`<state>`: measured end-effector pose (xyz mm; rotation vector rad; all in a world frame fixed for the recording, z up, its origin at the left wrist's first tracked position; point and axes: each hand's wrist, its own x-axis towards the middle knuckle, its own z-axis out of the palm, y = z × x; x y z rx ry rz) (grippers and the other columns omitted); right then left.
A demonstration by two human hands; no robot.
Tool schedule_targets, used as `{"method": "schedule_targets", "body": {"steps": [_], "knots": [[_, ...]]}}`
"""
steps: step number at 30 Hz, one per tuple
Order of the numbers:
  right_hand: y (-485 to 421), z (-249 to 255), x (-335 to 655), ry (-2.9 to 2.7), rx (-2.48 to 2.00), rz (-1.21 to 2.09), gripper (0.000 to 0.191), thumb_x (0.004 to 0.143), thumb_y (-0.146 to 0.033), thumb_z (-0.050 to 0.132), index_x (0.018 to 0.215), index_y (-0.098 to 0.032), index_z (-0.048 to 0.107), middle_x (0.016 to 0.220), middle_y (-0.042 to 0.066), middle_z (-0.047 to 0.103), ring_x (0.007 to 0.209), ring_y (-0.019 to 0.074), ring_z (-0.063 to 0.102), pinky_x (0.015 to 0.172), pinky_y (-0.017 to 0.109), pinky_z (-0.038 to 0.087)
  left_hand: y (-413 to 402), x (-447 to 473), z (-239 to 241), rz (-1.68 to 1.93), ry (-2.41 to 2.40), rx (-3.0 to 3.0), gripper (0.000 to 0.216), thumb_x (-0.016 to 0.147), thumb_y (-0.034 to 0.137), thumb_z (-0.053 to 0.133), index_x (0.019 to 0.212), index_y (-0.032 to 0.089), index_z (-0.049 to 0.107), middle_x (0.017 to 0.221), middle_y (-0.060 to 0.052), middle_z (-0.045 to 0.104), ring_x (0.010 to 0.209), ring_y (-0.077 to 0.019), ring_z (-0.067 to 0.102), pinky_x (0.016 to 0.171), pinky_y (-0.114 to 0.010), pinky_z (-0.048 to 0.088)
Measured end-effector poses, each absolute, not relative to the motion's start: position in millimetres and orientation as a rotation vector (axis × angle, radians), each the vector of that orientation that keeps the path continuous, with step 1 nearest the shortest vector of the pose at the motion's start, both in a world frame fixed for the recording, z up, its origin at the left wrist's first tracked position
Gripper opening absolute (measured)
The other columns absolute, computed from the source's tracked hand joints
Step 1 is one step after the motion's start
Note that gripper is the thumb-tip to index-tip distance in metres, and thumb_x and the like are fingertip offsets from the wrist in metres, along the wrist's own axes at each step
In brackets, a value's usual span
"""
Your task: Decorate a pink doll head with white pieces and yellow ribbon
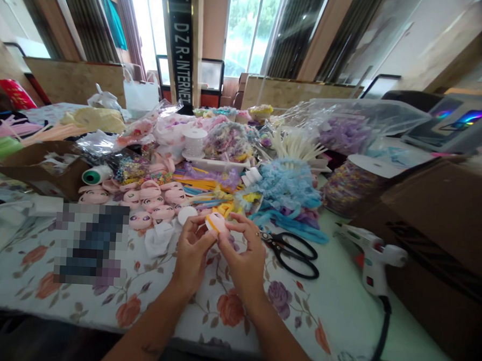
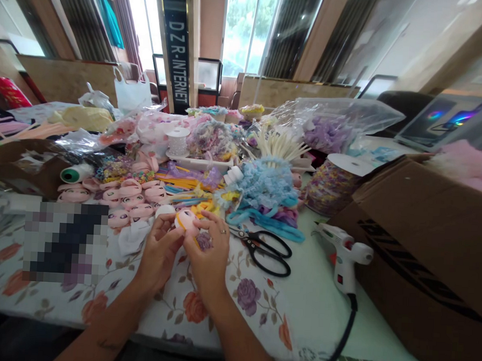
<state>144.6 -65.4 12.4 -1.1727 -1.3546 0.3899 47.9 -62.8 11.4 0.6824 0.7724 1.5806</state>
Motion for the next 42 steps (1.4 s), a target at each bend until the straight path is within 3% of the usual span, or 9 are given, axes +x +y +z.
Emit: {"method": "schedule_targets", "body": {"steps": [16, 42], "knots": [[-65.3, 14.4, 146.5, -1.358, -1.178, 0.453, 0.013, 0.071, -0.015, 0.062, 0.081, -0.022, 0.065, 0.106, 0.005, 0.065, 0.103, 0.0235, 0.059, 0.094, 0.043, 0.040, -62.2, 47.0, 10.6, 1.600, 0.808, 0.715, 0.024, 0.068, 0.016, 0.070, 0.088, 0.020, 0.057, 0.095, 0.000, 0.063, 0.091, -0.0134, 0.058, 0.081, -0.026, 0.046], [-64.8, 13.7, 149.3, -1.373, -1.186, 0.455, 0.015, 0.068, -0.016, 0.064, 0.081, -0.023, 0.065, 0.107, 0.005, 0.064, 0.106, 0.0245, 0.057, 0.096, 0.045, 0.038, -62.8, 45.7, 12.3, 1.545, 0.764, 0.633, 0.025, 0.067, 0.015, 0.070, 0.087, 0.019, 0.056, 0.097, 0.000, 0.061, 0.085, -0.0115, 0.059, 0.075, -0.024, 0.048]]}}
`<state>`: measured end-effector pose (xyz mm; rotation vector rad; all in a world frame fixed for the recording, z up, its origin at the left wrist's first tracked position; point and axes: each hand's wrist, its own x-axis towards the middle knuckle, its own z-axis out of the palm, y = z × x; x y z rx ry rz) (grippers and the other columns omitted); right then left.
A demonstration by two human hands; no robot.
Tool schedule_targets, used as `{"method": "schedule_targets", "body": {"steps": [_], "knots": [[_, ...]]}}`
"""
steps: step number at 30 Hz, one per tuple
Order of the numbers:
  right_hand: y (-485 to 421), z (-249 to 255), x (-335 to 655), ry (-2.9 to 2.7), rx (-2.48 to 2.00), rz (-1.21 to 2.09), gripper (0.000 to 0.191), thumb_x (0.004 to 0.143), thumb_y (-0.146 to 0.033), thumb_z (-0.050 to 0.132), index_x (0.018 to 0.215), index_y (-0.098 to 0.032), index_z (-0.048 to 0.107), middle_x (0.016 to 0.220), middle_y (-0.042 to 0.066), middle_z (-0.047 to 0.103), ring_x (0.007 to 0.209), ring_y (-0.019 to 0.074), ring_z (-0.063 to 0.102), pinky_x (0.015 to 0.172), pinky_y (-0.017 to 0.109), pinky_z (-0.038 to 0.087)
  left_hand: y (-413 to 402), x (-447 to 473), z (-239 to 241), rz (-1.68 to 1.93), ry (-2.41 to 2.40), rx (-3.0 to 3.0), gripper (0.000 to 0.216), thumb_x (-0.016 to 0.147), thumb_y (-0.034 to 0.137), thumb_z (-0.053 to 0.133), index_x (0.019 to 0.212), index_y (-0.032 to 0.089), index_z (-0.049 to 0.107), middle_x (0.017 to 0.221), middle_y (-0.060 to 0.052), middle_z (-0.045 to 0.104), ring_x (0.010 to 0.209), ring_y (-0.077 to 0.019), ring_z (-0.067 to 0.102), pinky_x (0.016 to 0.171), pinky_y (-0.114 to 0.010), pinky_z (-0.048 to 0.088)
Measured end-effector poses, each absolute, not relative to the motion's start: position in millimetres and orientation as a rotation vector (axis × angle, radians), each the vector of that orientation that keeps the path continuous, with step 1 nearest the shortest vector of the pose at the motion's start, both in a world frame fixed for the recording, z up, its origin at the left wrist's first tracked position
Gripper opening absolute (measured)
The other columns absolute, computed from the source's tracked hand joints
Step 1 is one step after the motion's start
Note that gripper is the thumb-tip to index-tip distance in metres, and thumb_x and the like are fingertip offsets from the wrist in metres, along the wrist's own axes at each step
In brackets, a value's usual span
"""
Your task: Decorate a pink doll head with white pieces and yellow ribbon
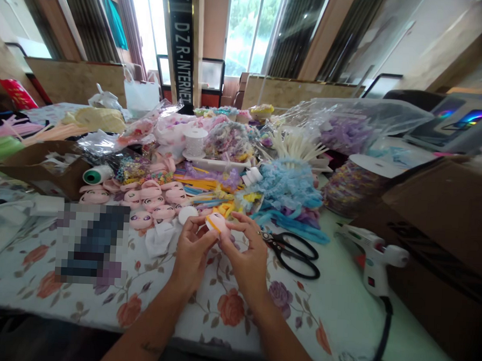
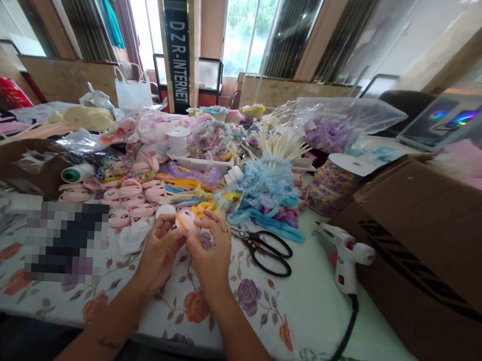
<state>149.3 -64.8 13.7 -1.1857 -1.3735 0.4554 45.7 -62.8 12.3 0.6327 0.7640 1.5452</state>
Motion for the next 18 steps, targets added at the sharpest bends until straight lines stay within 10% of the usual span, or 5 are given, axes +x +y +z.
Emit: {"method": "schedule_targets", "body": {"steps": [18], "knots": [[-65.7, 14.3, 149.0, -1.363, -1.199, 0.452, 0.013, 0.069, -0.019, 0.065, 0.081, -0.023, 0.065, 0.106, 0.006, 0.065, 0.105, 0.0248, 0.058, 0.095, 0.046, 0.039, -63.0, 45.2, 11.4, 1.541, 0.752, 0.647, 0.023, 0.068, 0.017, 0.070, 0.088, 0.020, 0.059, 0.098, 0.000, 0.064, 0.086, -0.0124, 0.061, 0.076, -0.025, 0.049]]}}
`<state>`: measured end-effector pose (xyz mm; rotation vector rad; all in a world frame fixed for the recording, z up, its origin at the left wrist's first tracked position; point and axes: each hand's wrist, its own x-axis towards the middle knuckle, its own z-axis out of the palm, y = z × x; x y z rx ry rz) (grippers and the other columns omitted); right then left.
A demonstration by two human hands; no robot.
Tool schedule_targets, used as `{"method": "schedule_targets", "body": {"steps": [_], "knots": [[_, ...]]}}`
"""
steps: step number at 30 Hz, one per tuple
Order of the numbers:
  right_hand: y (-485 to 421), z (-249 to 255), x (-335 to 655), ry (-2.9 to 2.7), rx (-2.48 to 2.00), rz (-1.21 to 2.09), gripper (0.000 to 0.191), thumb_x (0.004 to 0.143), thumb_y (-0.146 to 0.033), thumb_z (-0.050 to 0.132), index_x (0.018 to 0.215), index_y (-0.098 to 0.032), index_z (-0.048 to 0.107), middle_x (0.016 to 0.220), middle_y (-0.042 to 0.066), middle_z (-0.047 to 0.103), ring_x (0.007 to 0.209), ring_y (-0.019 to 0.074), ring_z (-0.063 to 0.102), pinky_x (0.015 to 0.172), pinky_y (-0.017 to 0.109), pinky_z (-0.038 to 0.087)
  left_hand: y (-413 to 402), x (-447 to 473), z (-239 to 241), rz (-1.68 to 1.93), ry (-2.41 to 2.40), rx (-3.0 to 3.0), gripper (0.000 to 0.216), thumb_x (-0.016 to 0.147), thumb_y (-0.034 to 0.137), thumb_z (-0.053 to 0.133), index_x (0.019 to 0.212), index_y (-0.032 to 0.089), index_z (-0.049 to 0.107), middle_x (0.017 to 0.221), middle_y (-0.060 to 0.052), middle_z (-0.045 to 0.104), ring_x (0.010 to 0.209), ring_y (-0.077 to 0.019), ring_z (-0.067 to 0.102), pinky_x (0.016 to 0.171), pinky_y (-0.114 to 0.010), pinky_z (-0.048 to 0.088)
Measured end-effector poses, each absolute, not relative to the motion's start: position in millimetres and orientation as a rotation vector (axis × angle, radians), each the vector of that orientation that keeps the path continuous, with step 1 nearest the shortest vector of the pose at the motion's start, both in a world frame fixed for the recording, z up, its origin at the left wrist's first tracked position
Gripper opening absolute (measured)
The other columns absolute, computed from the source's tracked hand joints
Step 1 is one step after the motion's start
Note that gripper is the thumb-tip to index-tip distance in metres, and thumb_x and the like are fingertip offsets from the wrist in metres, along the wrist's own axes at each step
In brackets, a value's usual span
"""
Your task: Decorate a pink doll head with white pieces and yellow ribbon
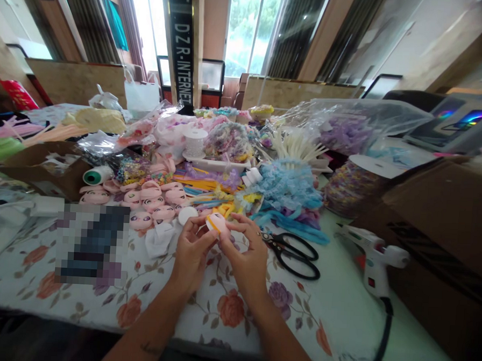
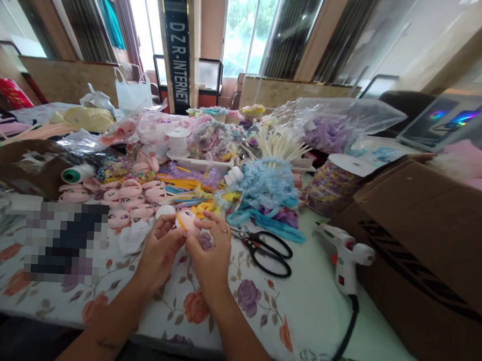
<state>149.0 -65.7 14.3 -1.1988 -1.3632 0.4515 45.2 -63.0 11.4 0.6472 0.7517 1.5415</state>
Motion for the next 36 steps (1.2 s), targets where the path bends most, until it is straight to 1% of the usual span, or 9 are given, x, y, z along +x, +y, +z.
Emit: {"method": "schedule_targets", "body": {"steps": [5, 10, 14, 21, 27, 32, 36], "knots": [[-65.1, 14.1, 148.8, -1.369, -1.197, 0.445, 0.013, 0.069, -0.019, 0.065, 0.081, -0.023, 0.065, 0.106, 0.006, 0.065, 0.105, 0.0254, 0.058, 0.094, 0.046, 0.040, -61.5, 45.3, 11.5, 1.550, 0.783, 0.659, 0.025, 0.067, 0.018, 0.070, 0.088, 0.019, 0.059, 0.099, -0.002, 0.064, 0.087, -0.0142, 0.062, 0.077, -0.027, 0.049], [-64.7, 13.1, 147.1, -1.382, -1.193, 0.434, 0.012, 0.070, -0.019, 0.064, 0.081, -0.022, 0.065, 0.106, 0.006, 0.064, 0.105, 0.0246, 0.057, 0.094, 0.044, 0.040, -61.8, 45.9, 12.9, 1.574, 0.804, 0.637, 0.024, 0.065, 0.017, 0.071, 0.085, 0.019, 0.058, 0.093, -0.001, 0.064, 0.083, -0.0129, 0.061, 0.076, -0.026, 0.048], [-64.4, 11.7, 145.6, -1.387, -1.182, 0.429, 0.011, 0.071, -0.019, 0.063, 0.081, -0.023, 0.065, 0.106, 0.006, 0.064, 0.104, 0.0244, 0.057, 0.093, 0.045, 0.040, -62.4, 46.5, 13.7, 1.594, 0.846, 0.660, 0.024, 0.064, 0.017, 0.070, 0.085, 0.018, 0.058, 0.092, -0.001, 0.063, 0.082, -0.0132, 0.061, 0.075, -0.026, 0.048], [-63.3, 10.5, 143.7, -1.383, -1.178, 0.437, 0.010, 0.069, -0.018, 0.063, 0.077, -0.023, 0.063, 0.104, 0.005, 0.065, 0.103, 0.0245, 0.057, 0.093, 0.045, 0.039, -62.9, 47.3, 13.9, 1.594, 0.858, 0.626, 0.025, 0.061, 0.015, 0.069, 0.081, 0.019, 0.055, 0.088, 0.001, 0.062, 0.078, -0.0114, 0.059, 0.072, -0.024, 0.047], [-63.2, 12.7, 146.3, -1.376, -1.191, 0.462, 0.009, 0.069, -0.018, 0.062, 0.077, -0.022, 0.063, 0.105, 0.006, 0.065, 0.104, 0.0247, 0.057, 0.093, 0.045, 0.040, -62.8, 46.9, 12.5, 1.558, 0.806, 0.637, 0.023, 0.065, 0.016, 0.069, 0.083, 0.020, 0.056, 0.092, 0.001, 0.061, 0.079, -0.0111, 0.059, 0.074, -0.025, 0.048], [-63.3, 11.9, 145.8, -1.408, -1.183, 0.460, 0.009, 0.069, -0.017, 0.063, 0.076, -0.022, 0.063, 0.105, 0.006, 0.065, 0.105, 0.0238, 0.056, 0.093, 0.043, 0.039, -62.0, 46.5, 10.7, 1.600, 0.839, 0.637, 0.023, 0.064, 0.012, 0.068, 0.081, 0.019, 0.054, 0.089, 0.002, 0.061, 0.076, -0.0095, 0.057, 0.071, -0.022, 0.046], [-63.4, 13.1, 146.0, -1.408, -1.186, 0.476, 0.007, 0.070, -0.018, 0.063, 0.075, -0.022, 0.063, 0.105, 0.007, 0.065, 0.106, 0.0243, 0.056, 0.094, 0.043, 0.038, -62.7, 45.8, 11.0, 1.586, 0.838, 0.647, 0.021, 0.066, 0.014, 0.068, 0.083, 0.019, 0.056, 0.089, 0.001, 0.061, 0.077, -0.0104, 0.058, 0.072, -0.023, 0.047]]}}
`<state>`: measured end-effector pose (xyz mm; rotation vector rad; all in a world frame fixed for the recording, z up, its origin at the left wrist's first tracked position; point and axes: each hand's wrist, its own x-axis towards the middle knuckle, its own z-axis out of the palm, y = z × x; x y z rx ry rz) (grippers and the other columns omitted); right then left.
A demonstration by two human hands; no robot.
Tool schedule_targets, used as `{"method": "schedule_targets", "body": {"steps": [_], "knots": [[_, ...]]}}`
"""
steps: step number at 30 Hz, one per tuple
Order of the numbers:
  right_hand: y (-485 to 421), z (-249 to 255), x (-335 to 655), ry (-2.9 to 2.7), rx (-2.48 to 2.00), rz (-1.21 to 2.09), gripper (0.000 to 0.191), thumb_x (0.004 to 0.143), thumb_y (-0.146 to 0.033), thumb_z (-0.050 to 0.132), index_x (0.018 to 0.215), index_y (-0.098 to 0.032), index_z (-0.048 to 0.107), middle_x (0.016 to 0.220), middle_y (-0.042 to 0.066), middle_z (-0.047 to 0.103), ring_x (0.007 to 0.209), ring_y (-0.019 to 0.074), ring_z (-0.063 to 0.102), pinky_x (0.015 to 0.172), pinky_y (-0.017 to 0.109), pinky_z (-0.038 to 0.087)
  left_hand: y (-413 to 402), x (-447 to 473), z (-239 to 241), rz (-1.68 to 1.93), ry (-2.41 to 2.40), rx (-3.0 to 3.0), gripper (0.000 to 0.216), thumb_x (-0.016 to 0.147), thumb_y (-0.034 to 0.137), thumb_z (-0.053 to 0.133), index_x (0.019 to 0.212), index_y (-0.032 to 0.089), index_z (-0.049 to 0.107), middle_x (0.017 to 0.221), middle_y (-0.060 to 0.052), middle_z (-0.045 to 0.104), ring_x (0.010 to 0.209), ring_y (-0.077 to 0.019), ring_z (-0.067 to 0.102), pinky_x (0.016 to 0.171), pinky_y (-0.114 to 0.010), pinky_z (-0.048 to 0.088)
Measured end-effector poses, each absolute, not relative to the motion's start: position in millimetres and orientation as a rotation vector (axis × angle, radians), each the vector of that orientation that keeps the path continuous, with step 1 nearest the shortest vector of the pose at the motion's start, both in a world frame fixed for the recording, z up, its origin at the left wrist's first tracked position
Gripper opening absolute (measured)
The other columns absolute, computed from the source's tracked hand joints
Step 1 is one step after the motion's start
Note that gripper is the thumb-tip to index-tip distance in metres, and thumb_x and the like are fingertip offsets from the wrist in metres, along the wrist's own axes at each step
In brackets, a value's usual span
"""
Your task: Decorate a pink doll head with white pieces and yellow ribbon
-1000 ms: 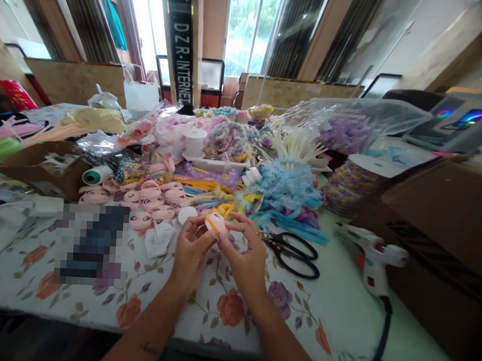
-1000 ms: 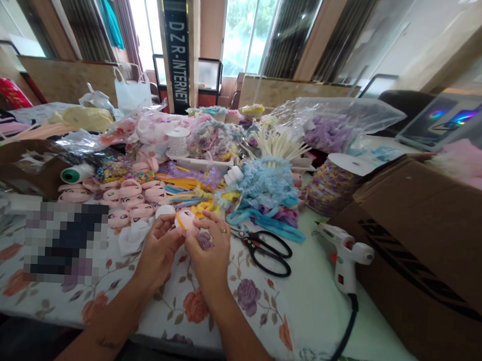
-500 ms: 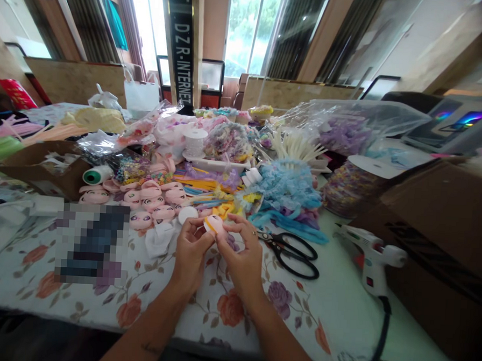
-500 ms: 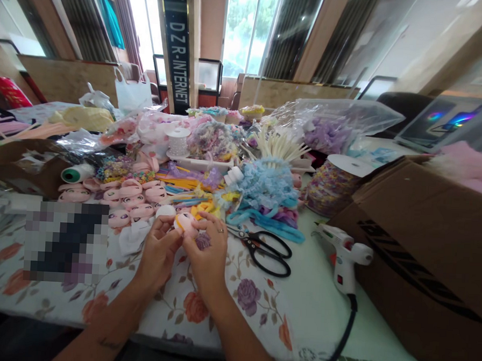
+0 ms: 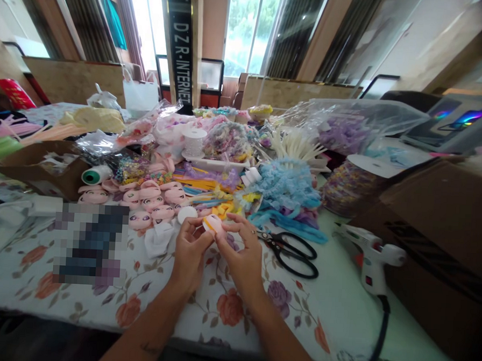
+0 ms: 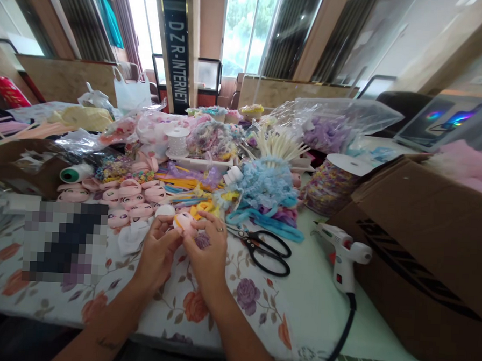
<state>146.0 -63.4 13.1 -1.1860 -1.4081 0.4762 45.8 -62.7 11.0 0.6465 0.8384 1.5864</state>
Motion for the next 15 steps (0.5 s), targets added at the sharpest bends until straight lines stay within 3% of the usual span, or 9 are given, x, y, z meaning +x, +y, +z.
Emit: {"method": "schedule_targets", "body": {"steps": [15], "knots": [[-64.3, 13.6, 146.5, -1.367, -1.176, 0.449, 0.008, 0.072, -0.020, 0.066, 0.080, -0.021, 0.064, 0.104, 0.006, 0.065, 0.103, 0.0238, 0.058, 0.093, 0.043, 0.040, -62.3, 45.4, 10.4, 1.567, 0.742, 0.620, 0.023, 0.069, 0.014, 0.070, 0.089, 0.019, 0.060, 0.096, 0.000, 0.062, 0.087, -0.0113, 0.059, 0.076, -0.023, 0.049]]}}
